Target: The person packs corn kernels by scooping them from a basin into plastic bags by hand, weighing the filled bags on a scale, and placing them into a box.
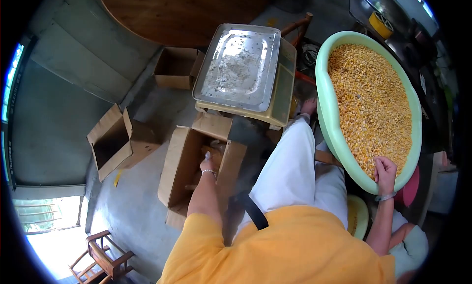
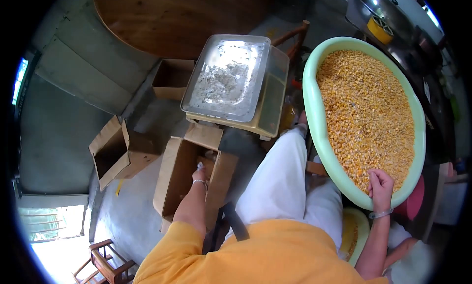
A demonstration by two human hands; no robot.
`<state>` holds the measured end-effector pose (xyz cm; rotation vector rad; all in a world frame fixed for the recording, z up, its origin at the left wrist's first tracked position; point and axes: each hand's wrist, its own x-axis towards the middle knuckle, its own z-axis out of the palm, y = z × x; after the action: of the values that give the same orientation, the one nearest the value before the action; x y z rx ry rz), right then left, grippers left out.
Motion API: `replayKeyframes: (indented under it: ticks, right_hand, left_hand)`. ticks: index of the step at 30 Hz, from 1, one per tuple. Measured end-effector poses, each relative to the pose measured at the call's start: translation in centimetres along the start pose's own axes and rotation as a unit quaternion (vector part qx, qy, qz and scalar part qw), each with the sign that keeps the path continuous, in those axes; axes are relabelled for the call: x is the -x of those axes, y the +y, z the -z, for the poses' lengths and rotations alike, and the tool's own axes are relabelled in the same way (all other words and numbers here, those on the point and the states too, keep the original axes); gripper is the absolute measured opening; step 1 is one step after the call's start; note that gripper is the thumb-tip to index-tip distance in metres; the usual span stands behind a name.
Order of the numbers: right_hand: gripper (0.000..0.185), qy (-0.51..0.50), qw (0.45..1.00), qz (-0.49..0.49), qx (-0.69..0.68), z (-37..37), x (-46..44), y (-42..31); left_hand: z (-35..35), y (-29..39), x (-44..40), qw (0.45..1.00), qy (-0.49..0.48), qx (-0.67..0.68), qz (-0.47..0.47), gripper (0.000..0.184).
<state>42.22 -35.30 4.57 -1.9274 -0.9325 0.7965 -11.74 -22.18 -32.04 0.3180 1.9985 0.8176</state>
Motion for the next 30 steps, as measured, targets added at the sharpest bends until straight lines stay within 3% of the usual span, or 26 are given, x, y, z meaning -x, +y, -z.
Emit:
replayKeyframes:
  ticks: [1, 5, 6, 8, 9, 11, 12, 13, 14, 15, 17, 19, 21, 22, 24, 25, 27, 28, 30]
  right_hand:
    - [0.012, 0.004, 1.0, -0.001, 0.002, 0.0, 0.0, -0.1]
    - [0.011, 0.004, 1.0, -0.003, 0.019, 0.0, 0.0, -0.1]
    - [0.011, 0.009, 1.0, -0.016, 0.02, -0.3, 0.0, -0.4]
    - [0.01, 0.025, 0.999, -0.029, 0.002, -0.5, 0.3, -0.6]
    - [0.01, 0.021, 1.0, -0.013, 0.019, -0.5, 0.0, -0.2]
    - [0.009, 0.028, 0.999, -0.003, 0.024, -0.3, 0.3, -0.3]
    - [0.009, 0.031, 0.999, -0.005, 0.005, -0.8, 0.5, -0.9]
    - [0.01, 0.033, 0.999, -0.002, 0.005, -0.9, 0.8, -1.3]
    - [0.01, 0.031, 1.0, 0.003, 0.005, -0.8, 0.8, -1.6]
    - [0.011, 0.031, 0.999, 0.016, 0.005, -0.5, 0.7, -1.5]
    - [0.012, 0.026, 0.999, 0.033, 0.0, -0.5, 0.8, -0.9]
    - [0.012, 0.042, 0.995, 0.09, 0.018, -0.6, 0.6, -0.1]
    - [0.012, 0.055, 0.991, 0.117, 0.025, -0.3, 0.7, 0.1]
    - [0.012, 0.059, 0.991, 0.115, 0.02, -0.2, 0.8, 0.0]
    - [0.011, 0.068, 0.99, 0.126, -0.009, -0.6, 0.9, -0.2]
    - [0.011, 0.077, 0.986, 0.141, -0.031, -0.8, 0.8, -0.5]
    - [0.011, 0.101, 0.979, 0.155, -0.091, 0.2, 1.8, -0.3]
    - [0.013, 0.101, 0.974, 0.158, -0.127, 0.4, 2.2, -0.3]
    - [0.018, 0.09, 0.964, 0.164, -0.187, 1.4, 3.7, 0.1]
  left_hand:
    - [-0.5, -0.4, -0.1, 0.998, -0.016, -0.063, 0.004, 0.021]
    - [-0.1, -1.1, -0.7, 0.949, -0.161, -0.238, -0.132, 0.034]
    - [0.1, -2.1, -2.8, 0.9, -0.166, -0.354, -0.195, 0.04]
    - [0.5, -2.3, -3.7, 0.833, -0.202, -0.472, -0.207, 0.042]
    - [0.8, -2.8, -4.3, 0.835, -0.225, -0.455, -0.212, 0.044]
    - [1.7, -0.9, -3.2, 0.774, -0.321, -0.481, -0.259, 0.038]
    - [1.6, 1.6, 0.0, 0.83, -0.284, -0.433, -0.208, 0.033]
    - [1.7, 1.1, -1.8, 0.847, -0.249, -0.417, -0.218, 0.031]
    - [1.6, 6.7, 6.0, 0.859, -0.196, -0.432, -0.189, 0.029]
    - [1.8, 4.1, 1.4, 0.874, -0.159, -0.39, -0.242, 0.027]
    - [1.8, 6.9, 5.4, 0.866, -0.057, -0.312, -0.385, 0.024]
    - [1.4, 9.3, 8.6, 0.885, -0.081, -0.169, -0.427, 0.021]
    - [-0.4, 12.1, 14.6, 0.838, -0.083, -0.092, -0.531, 0.018]
    - [-1.2, 14.3, 19.5, 0.857, -0.134, -0.067, -0.493, 0.016]
    - [-3.7, 16.0, 23.2, 0.83, -0.195, -0.019, -0.522, 0.015]
    - [-5.1, 17.3, 25.9, 0.814, -0.227, 0.005, -0.535, 0.015]
    - [-9.1, 20.1, 34.9, 0.649, -0.294, -0.037, -0.701, 0.017]
    - [-10.1, 21.3, 38.8, 0.582, -0.339, -0.078, -0.734, 0.019]
    - [-12.8, 21.0, 42.8, 0.525, -0.407, -0.114, -0.738, 0.015]
